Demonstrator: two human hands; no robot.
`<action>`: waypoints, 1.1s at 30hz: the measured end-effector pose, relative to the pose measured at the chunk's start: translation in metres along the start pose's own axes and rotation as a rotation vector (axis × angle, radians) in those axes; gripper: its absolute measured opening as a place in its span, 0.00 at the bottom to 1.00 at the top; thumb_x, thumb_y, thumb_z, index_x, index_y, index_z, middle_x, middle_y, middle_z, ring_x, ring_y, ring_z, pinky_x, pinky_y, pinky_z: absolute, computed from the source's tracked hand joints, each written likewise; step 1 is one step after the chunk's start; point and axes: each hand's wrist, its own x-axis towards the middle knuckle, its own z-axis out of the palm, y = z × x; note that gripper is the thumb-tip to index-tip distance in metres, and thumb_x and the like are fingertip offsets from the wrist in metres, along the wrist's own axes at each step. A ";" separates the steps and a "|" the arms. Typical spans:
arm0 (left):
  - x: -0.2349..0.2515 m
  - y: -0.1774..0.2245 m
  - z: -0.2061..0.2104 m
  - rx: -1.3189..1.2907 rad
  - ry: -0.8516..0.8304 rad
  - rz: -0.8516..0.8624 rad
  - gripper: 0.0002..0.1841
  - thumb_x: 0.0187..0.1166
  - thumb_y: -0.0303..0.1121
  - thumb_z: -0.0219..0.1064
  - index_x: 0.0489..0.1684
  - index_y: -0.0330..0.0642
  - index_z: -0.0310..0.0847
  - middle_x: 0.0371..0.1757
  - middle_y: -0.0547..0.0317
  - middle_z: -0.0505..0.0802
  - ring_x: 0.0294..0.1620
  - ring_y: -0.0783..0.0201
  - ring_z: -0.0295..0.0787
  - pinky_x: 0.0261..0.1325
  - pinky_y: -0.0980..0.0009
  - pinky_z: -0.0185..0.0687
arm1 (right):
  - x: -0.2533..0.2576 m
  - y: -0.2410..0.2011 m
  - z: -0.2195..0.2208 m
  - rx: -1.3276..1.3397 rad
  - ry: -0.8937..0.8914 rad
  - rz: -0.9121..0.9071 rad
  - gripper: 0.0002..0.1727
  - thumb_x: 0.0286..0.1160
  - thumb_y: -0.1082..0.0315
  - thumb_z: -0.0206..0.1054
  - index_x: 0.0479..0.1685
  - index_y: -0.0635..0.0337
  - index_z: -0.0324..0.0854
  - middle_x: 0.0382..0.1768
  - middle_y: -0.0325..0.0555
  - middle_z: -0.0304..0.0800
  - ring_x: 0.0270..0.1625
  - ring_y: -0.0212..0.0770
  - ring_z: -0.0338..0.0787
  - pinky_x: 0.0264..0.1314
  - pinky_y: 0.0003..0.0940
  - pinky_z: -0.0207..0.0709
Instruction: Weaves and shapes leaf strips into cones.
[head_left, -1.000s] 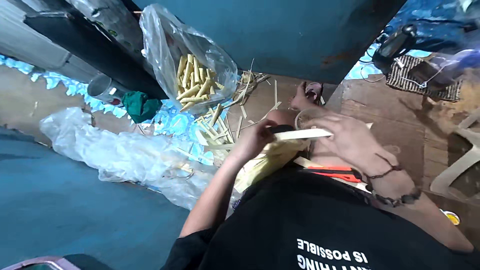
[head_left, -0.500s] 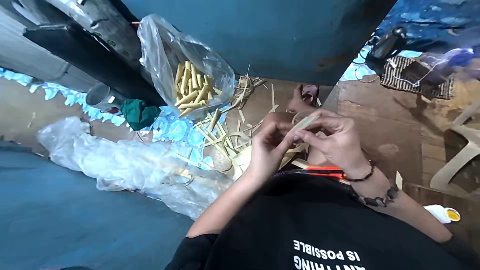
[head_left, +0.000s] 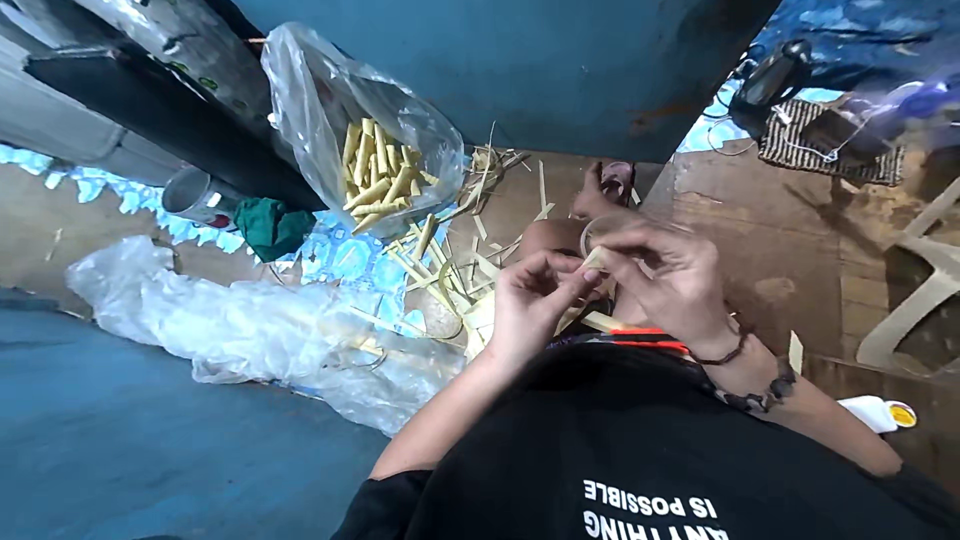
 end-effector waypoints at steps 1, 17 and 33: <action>0.000 -0.001 -0.001 0.088 -0.013 0.051 0.03 0.76 0.22 0.73 0.41 0.34 0.86 0.34 0.57 0.96 0.31 0.67 0.95 0.37 0.69 0.94 | -0.001 0.000 0.001 -0.049 0.017 0.027 0.08 0.75 0.70 0.73 0.42 0.67 0.91 0.40 0.40 0.94 0.41 0.24 0.91 0.47 0.20 0.88; -0.001 0.014 -0.008 0.003 -0.128 -0.107 0.06 0.81 0.23 0.66 0.49 0.34 0.86 0.34 0.59 0.95 0.33 0.69 0.93 0.41 0.69 0.93 | -0.009 0.001 0.006 -0.017 0.102 -0.172 0.03 0.64 0.78 0.75 0.33 0.62 0.93 0.43 0.43 0.87 0.49 0.28 0.87 0.52 0.20 0.84; 0.008 -0.014 -0.002 0.710 0.044 0.476 0.07 0.73 0.19 0.71 0.43 0.32 0.92 0.35 0.52 0.85 0.36 0.67 0.82 0.42 0.78 0.82 | -0.009 0.005 0.012 0.315 0.044 0.420 0.05 0.83 0.75 0.64 0.46 0.61 0.86 0.34 0.37 0.94 0.34 0.30 0.95 0.41 0.29 0.93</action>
